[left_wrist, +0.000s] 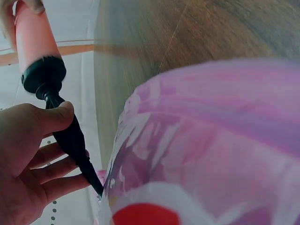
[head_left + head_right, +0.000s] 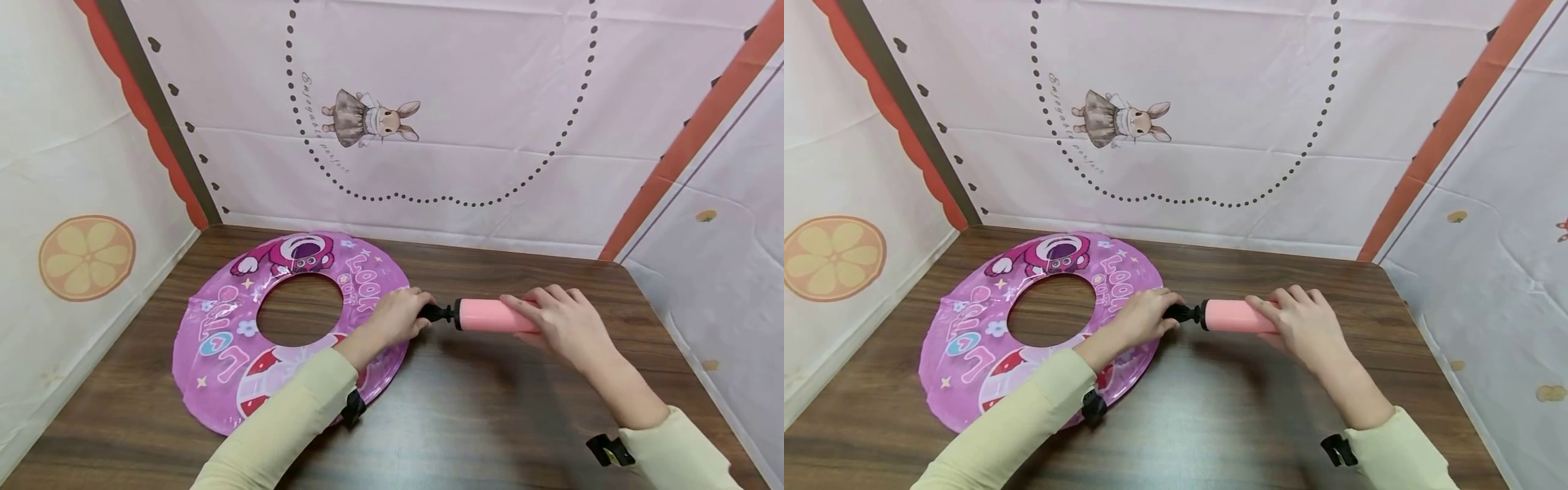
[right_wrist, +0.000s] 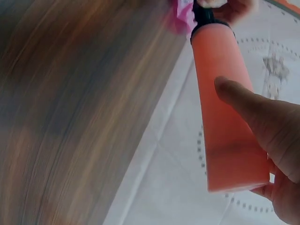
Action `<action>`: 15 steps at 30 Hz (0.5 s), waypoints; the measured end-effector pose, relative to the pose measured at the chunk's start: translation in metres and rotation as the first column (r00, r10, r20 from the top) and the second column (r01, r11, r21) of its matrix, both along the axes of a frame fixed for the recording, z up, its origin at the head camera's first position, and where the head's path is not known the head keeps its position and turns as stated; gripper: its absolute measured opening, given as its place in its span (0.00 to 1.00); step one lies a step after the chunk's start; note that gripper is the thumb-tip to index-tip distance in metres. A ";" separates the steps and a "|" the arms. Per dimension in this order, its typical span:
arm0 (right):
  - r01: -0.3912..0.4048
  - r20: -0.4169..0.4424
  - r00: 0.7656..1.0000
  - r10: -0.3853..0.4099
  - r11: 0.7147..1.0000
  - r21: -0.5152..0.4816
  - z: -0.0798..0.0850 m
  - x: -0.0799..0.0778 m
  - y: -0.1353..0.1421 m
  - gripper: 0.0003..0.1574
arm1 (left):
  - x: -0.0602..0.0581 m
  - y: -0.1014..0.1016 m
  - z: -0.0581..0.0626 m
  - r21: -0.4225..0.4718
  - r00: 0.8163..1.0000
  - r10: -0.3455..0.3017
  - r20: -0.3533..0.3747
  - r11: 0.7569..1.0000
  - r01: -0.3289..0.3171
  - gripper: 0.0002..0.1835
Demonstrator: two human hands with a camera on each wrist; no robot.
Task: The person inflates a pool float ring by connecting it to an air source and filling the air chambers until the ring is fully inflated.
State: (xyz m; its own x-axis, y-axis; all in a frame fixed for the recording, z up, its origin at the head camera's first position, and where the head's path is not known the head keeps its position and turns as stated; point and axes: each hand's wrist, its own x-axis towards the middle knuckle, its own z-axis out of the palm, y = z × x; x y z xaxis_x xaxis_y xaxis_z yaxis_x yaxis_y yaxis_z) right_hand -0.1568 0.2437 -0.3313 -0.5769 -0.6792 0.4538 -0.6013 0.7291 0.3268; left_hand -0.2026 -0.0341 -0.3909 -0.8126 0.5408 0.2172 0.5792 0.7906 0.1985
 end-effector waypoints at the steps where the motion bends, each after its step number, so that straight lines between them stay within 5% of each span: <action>1: 0.002 0.009 1.000 -0.001 1.000 -0.008 0.001 0.001 0.005 0.37 | 0.000 0.000 0.000 -0.011 1.000 0.001 0.009 1.000 -0.001 0.20; 4: 0.012 0.032 0.999 -0.011 0.999 -0.038 0.004 0.005 0.022 0.34 | -0.001 -0.001 0.000 -0.023 1.000 0.002 0.021 1.000 -0.001 0.20; 12: 0.094 0.072 0.994 -0.086 0.990 -0.109 0.023 0.018 0.072 0.49 | -0.005 -0.008 -0.004 -0.006 1.000 0.005 -0.019 1.000 -0.005 0.19; 15: 0.092 0.064 0.994 -0.086 0.990 -0.111 0.026 0.018 0.071 0.49 | -0.006 -0.008 -0.005 0.008 1.000 -0.001 -0.031 1.000 0.001 0.19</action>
